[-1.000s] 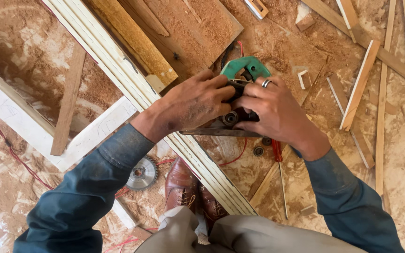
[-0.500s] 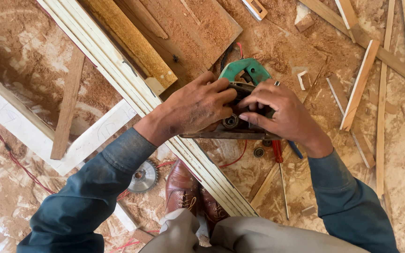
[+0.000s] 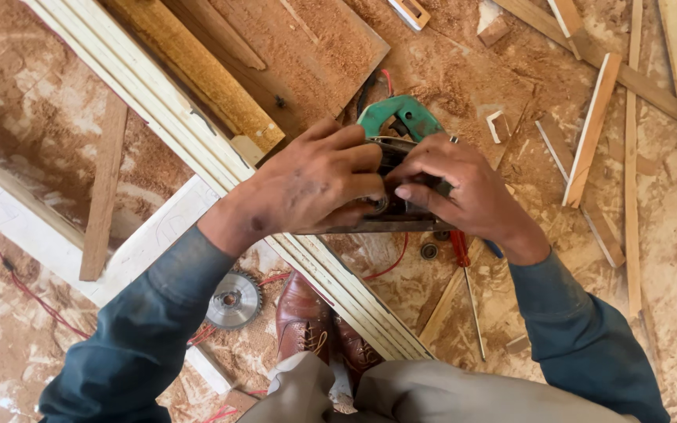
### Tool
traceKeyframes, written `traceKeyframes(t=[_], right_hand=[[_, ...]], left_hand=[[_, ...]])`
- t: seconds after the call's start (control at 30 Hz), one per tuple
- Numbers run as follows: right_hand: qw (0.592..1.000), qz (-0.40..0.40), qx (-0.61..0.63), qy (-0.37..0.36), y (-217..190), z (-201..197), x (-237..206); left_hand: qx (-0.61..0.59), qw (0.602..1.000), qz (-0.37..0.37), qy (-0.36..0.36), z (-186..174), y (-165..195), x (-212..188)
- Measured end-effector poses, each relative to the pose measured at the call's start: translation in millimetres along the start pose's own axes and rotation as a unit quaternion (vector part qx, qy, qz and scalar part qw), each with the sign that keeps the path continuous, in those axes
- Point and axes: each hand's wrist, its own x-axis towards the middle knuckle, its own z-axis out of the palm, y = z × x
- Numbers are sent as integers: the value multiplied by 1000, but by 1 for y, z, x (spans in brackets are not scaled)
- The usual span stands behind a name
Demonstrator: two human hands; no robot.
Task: The person kneels on the floor and repairs a green circular saw, using a screwdriver to loosen screws on the saw's base plate and housing, then using pliers and their hands to remove parts, handle the blade and reposition the saw while working on its components.
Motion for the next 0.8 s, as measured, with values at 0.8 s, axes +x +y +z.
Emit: traceKeyframes(t=[0.8], right_hand=[[830,451,197,264,140,131,-218]], left_hand=[[53,992,-101,-60,116,0,14]])
